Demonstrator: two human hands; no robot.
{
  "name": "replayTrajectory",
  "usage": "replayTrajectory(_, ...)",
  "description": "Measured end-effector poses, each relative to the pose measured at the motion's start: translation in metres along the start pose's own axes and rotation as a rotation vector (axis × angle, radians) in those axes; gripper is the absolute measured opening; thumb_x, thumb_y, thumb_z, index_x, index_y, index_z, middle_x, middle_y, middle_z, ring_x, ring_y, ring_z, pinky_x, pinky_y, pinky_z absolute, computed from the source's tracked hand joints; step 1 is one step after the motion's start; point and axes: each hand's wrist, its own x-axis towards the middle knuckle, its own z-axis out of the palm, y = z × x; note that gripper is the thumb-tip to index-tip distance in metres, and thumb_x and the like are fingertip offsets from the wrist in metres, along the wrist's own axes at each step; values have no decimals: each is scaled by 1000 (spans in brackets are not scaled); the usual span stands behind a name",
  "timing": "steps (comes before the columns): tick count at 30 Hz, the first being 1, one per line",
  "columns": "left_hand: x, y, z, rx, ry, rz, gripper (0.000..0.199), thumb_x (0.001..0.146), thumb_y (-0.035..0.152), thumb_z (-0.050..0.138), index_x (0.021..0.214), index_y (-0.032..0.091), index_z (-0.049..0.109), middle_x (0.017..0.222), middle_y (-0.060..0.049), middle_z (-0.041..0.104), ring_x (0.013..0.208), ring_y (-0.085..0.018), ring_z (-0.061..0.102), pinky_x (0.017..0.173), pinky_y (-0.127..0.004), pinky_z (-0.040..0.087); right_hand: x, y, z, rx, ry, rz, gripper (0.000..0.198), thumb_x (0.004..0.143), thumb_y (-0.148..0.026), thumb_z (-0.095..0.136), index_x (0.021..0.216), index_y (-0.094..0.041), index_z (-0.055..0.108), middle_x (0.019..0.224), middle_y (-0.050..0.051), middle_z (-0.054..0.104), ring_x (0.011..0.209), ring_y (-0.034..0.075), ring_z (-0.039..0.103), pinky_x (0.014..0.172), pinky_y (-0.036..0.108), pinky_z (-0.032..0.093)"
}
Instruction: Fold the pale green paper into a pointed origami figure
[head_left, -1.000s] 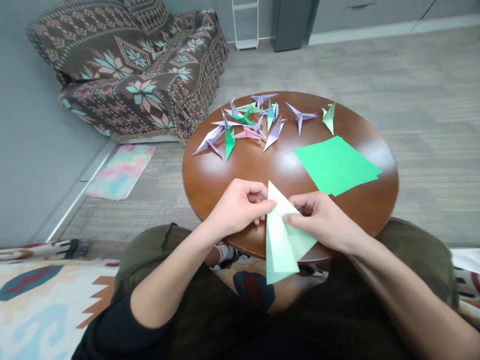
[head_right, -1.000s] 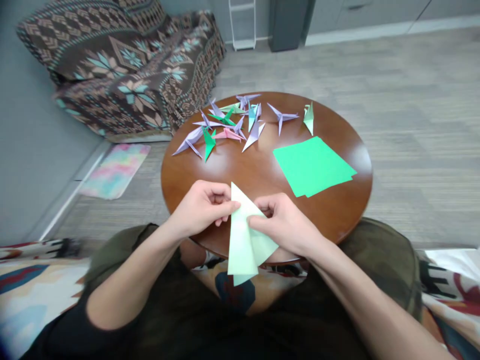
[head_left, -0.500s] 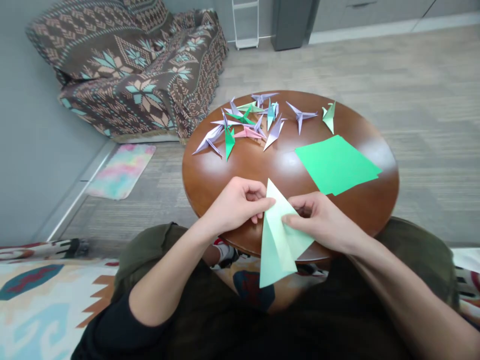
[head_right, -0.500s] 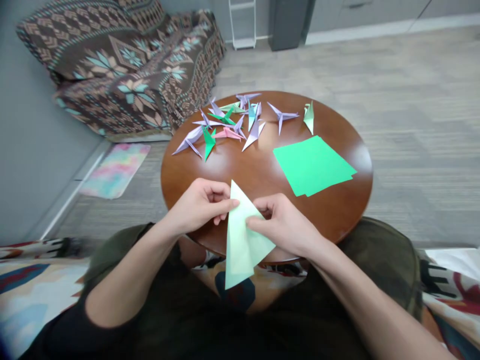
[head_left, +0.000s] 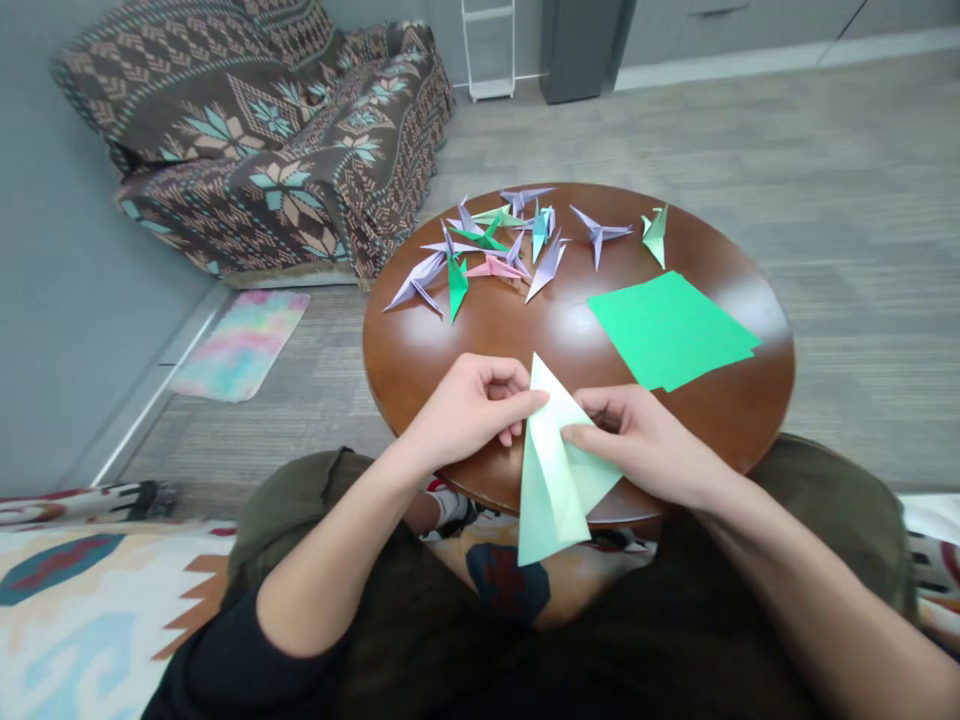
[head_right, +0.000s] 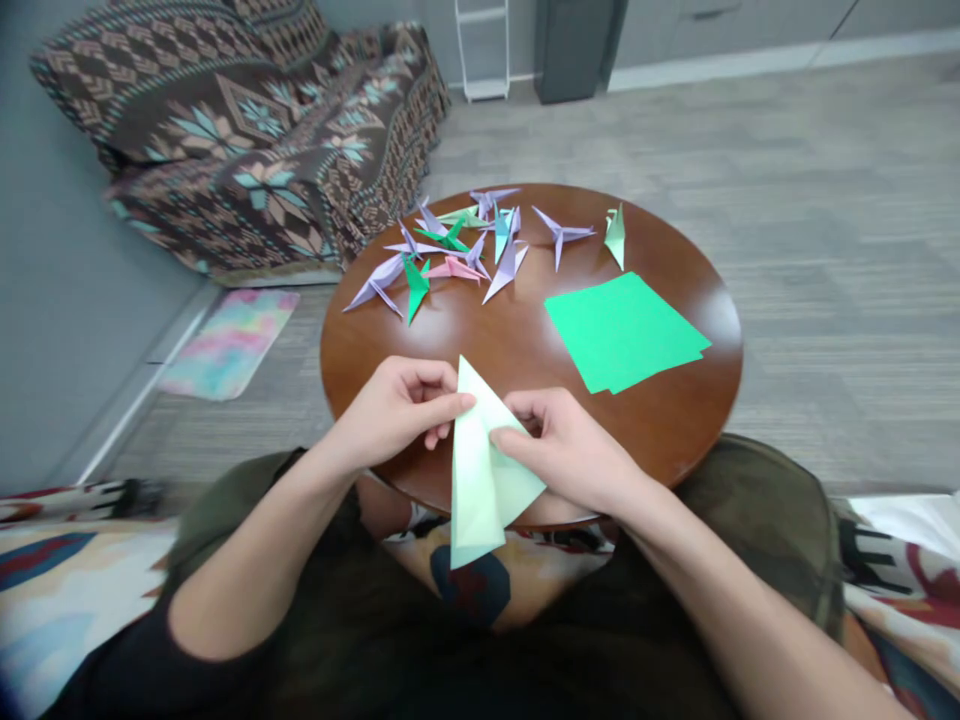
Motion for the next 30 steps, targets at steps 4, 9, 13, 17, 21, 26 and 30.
replayTrajectory(4,0,-1,-3,-33,8,26,25,88,30,76,73,14,64,56,3,63,47,-7,59,49,-16,47,1,-1,0,3,46,-28,15,86,-30,68,81,-17,68,76,1,68,67,16,56,59,25,42)
replayTrajectory(9,-1,0,-3,-66,-63,-60,24,80,30,84,79,13,67,63,1,68,50,-8,62,50,-16,51,1,-3,-1,71,175,-63,18,87,-34,70,83,-16,70,75,1,65,65,15,53,58,25,42)
replayTrajectory(13,-1,1,-1,-74,-83,-96,29,76,30,87,73,12,65,61,1,67,49,-8,61,47,-15,49,1,-3,-2,87,190,-64,18,86,-34,71,81,-16,69,77,2,67,67,16,56,60,26,44)
replayTrajectory(17,0,-2,0,-86,-101,-98,25,75,28,88,77,12,68,62,0,69,50,-9,63,50,-17,52,1,-3,-2,94,198,-61,18,85,-34,72,81,-17,70,77,2,68,67,16,56,60,26,44)
replayTrajectory(21,-1,-3,-1,-112,-109,-105,23,75,25,88,81,11,71,63,0,71,51,-10,65,53,-18,55,0,-2,-3,85,200,-65,17,86,-33,71,82,-17,70,78,2,69,67,16,57,61,26,45)
replayTrajectory(26,0,-2,0,-162,-88,-117,21,72,22,88,80,11,73,64,-2,73,57,-11,69,59,-20,59,4,5,-2,55,212,-105,20,90,-35,69,82,-18,69,77,1,68,65,16,58,59,27,44)
replayTrajectory(30,2,-5,0,-183,-11,-102,20,72,21,87,75,11,70,62,-1,71,56,-11,68,59,-20,60,7,8,2,-11,467,-301,19,92,-34,71,105,-21,64,98,5,72,86,21,69,77,34,56)
